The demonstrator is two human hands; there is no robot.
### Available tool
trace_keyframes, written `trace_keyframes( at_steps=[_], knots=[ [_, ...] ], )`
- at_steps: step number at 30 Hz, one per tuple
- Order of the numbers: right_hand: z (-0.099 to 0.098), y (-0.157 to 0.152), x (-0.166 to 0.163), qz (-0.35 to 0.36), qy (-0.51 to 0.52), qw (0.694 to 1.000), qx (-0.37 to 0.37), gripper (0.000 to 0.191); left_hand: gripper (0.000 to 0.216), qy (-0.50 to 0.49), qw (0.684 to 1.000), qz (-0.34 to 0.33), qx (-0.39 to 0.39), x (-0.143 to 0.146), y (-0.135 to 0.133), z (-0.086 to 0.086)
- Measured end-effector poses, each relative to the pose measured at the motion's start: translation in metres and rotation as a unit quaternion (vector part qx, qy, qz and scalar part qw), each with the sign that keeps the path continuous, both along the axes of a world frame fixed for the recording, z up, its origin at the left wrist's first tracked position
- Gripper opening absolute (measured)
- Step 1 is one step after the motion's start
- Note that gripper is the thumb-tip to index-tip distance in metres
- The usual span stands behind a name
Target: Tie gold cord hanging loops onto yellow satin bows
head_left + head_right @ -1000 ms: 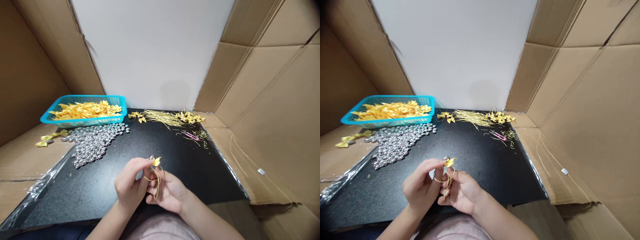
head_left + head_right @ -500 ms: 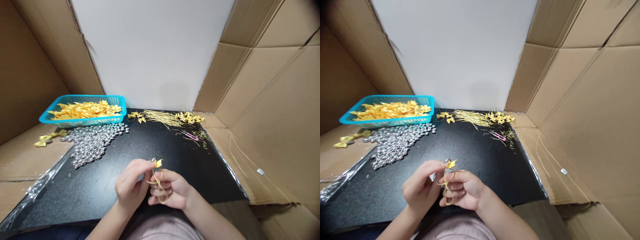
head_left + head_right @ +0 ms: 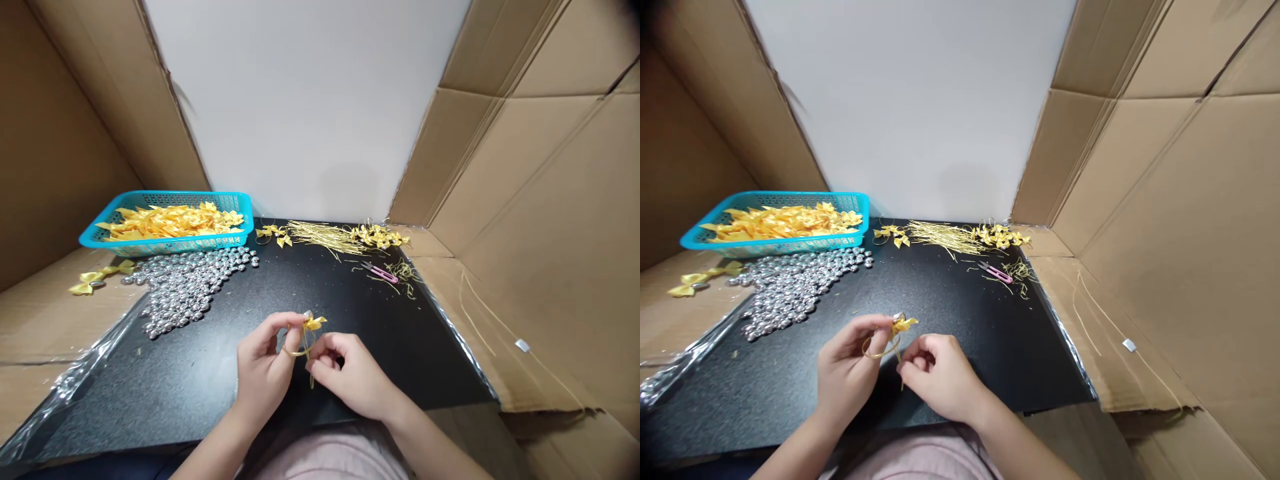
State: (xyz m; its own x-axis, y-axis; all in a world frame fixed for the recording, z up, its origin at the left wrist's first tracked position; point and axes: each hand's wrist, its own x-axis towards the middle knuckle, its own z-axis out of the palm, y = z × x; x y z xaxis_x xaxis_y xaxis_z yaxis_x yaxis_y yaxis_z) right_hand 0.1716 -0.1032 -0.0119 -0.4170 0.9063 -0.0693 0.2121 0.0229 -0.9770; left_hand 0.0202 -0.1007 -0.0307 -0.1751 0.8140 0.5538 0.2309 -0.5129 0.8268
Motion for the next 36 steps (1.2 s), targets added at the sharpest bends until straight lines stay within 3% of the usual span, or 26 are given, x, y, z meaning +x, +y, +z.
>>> trace_keyframes(
  at_steps=[2, 4, 8, 14, 19, 27, 36],
  knots=[
    [0.001, 0.002, 0.005, 0.053, -0.052, 0.996, 0.046, 0.009, 0.007, -0.028, 0.999, -0.008, -0.031, 0.001, 0.000, 0.001],
    [0.006, 0.009, 0.013, 0.052, -0.066, 0.992, 0.099, 0.012, 0.003, -0.050, 0.997, -0.014, -0.050, 0.002, 0.000, 0.002],
    [0.024, 0.029, 0.025, -0.108, -0.005, 0.981, 0.162, 0.017, 0.012, -0.075, 0.992, -0.043, -0.089, 0.005, 0.000, 0.000],
    [0.031, 0.050, 0.012, 0.006, 0.075, 0.996, 0.038, 0.013, 0.015, -0.028, 0.992, -0.075, -0.094, 0.006, 0.000, -0.002],
    [0.023, 0.052, 0.005, 0.015, 0.136, 0.990, -0.037, 0.016, 0.012, -0.003, 0.991, -0.084, -0.104, 0.006, -0.001, 0.000],
    [0.027, 0.051, 0.004, -0.005, 0.088, 0.996, 0.011, 0.019, 0.010, -0.028, 0.984, -0.120, -0.129, 0.005, -0.002, 0.001],
    [0.027, 0.049, 0.003, -0.008, 0.056, 0.997, 0.049, 0.012, 0.016, -0.026, 0.987, -0.101, -0.124, 0.006, 0.000, 0.000]
  ],
)
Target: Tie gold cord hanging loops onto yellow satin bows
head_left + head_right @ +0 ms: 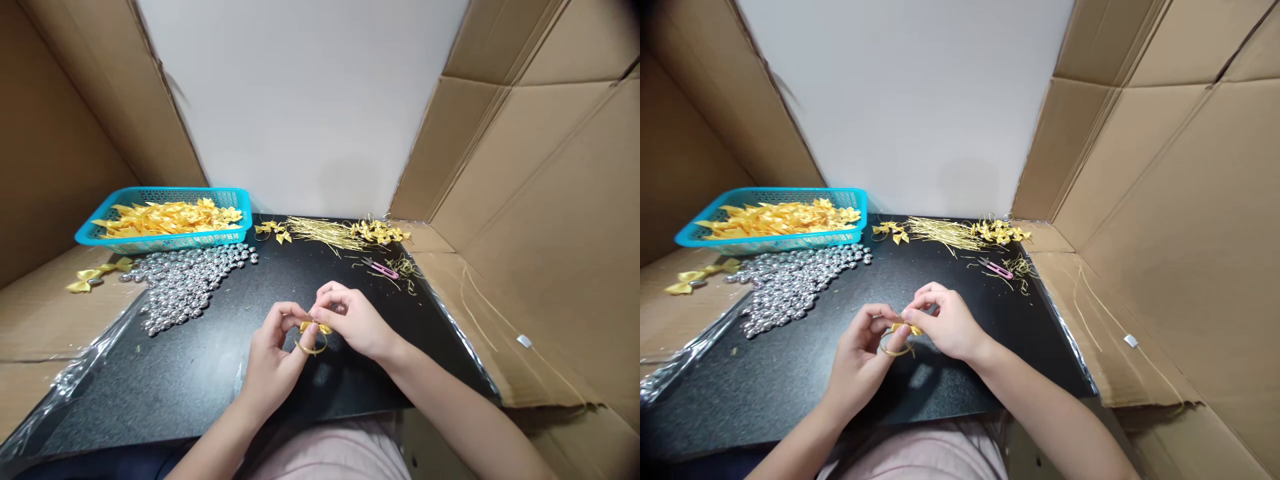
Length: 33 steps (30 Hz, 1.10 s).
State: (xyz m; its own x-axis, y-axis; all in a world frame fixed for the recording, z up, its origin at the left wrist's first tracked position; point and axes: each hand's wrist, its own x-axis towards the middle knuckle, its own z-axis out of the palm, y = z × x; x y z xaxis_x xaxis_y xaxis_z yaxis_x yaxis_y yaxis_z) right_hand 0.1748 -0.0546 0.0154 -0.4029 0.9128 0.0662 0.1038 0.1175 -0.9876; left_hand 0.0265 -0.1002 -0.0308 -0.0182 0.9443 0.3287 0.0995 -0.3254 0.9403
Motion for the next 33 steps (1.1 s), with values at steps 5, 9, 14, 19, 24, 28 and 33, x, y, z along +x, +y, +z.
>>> trace_keyframes(
  at_steps=[5, 9, 14, 19, 24, 28, 33],
  knots=[
    [0.0015, 0.0012, 0.0007, -0.009, 0.011, 1.000, 0.012, 0.012, 0.015, 0.003, 1.000, -0.007, 0.002, 0.0003, 0.0003, 0.0006],
    [0.0022, 0.0029, 0.0011, -0.018, 0.023, 1.000, 0.010, 0.016, 0.015, -0.003, 1.000, -0.006, -0.007, 0.0006, 0.0004, 0.0026],
    [0.0024, 0.0025, 0.0018, -0.010, 0.017, 1.000, 0.008, 0.023, 0.013, -0.032, 0.999, -0.017, -0.032, -0.0001, 0.0003, 0.0059],
    [0.0026, 0.0018, 0.0020, 0.008, 0.013, 1.000, -0.001, 0.026, 0.016, -0.044, 0.997, -0.018, -0.052, -0.0006, -0.0006, 0.0068],
    [0.0026, 0.0023, 0.0036, 0.024, 0.011, 1.000, 0.004, 0.021, 0.021, -0.063, 0.995, -0.030, -0.066, 0.0011, -0.0006, 0.0083],
    [0.0021, 0.0029, 0.0042, 0.024, 0.016, 1.000, 0.003, 0.017, 0.023, -0.066, 0.996, -0.029, -0.059, 0.0025, 0.0006, 0.0078],
    [0.0016, 0.0049, 0.0040, 0.008, 0.026, 1.000, -0.008, 0.026, 0.021, -0.048, 0.997, -0.017, -0.051, 0.0018, 0.0015, 0.0054]
  ],
)
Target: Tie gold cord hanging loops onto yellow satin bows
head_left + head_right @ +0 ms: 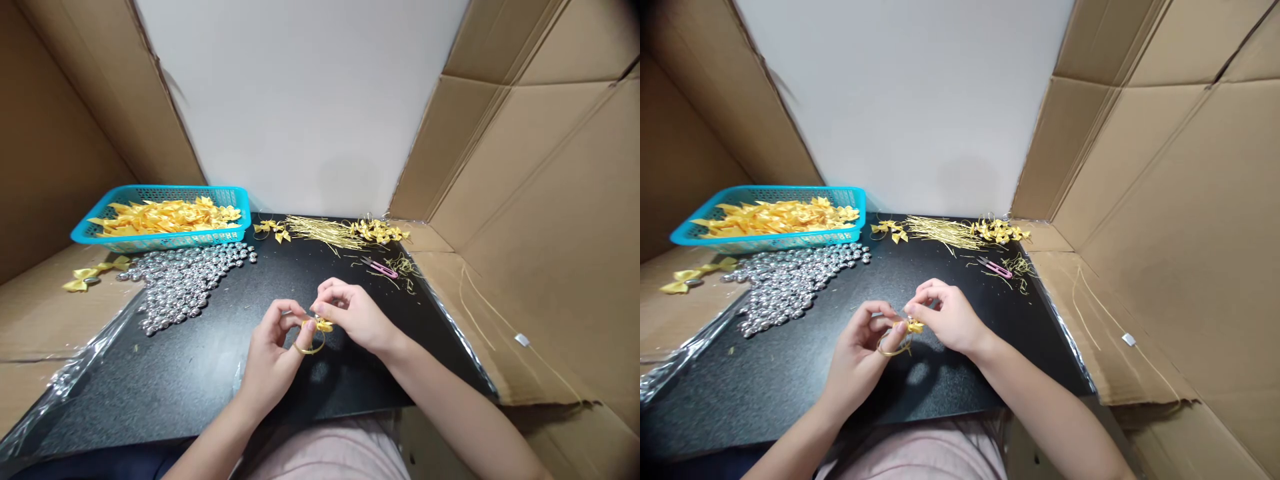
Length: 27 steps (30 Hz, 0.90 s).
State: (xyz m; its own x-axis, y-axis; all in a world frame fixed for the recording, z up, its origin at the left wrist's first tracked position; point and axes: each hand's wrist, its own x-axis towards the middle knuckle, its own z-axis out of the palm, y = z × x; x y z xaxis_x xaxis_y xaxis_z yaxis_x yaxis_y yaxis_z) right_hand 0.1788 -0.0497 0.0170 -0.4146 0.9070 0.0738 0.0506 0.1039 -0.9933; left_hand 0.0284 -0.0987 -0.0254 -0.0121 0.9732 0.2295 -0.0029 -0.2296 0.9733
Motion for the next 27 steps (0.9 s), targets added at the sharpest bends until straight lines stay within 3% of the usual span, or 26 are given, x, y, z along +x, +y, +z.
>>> trace_keyframes(
  at_steps=[12, 27],
  knots=[
    [0.0008, 0.0030, 0.0013, -0.012, 0.003, 1.000, 0.004, 0.032, 0.018, 0.002, 1.000, -0.007, -0.001, -0.0016, -0.0005, 0.0004],
    [-0.0033, 0.0007, 0.0020, 0.024, 0.034, 0.999, -0.023, 0.022, 0.023, 0.006, 1.000, 0.019, 0.001, -0.0001, 0.0001, -0.0012]
  ],
)
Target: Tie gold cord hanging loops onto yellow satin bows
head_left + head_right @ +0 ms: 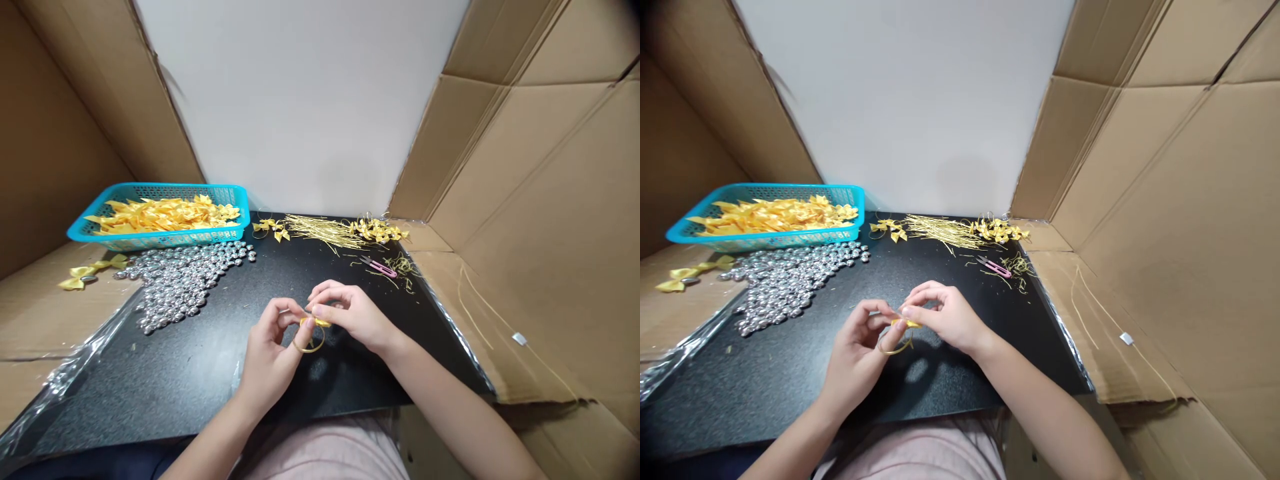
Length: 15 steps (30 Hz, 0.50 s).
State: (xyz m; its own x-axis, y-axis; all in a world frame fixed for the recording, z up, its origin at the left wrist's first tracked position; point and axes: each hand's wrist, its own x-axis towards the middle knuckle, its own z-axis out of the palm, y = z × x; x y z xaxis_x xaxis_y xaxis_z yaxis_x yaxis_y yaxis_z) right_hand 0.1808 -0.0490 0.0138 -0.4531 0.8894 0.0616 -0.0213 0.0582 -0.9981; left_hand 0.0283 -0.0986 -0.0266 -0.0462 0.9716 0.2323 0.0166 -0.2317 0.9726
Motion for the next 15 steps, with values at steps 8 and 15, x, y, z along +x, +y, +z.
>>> trace_keyframes(
  at_steps=[8, 15],
  knots=[
    [-0.0030, 0.0009, -0.0016, -0.004, 0.031, 1.000, -0.002, 0.019, 0.016, 0.055, 0.997, 0.018, 0.043, -0.0011, 0.0000, -0.0008],
    [-0.0032, 0.0014, -0.0025, -0.031, 0.086, 0.995, -0.028, 0.027, 0.016, 0.044, 0.998, 0.015, 0.036, -0.0001, -0.0003, -0.0010]
  ],
)
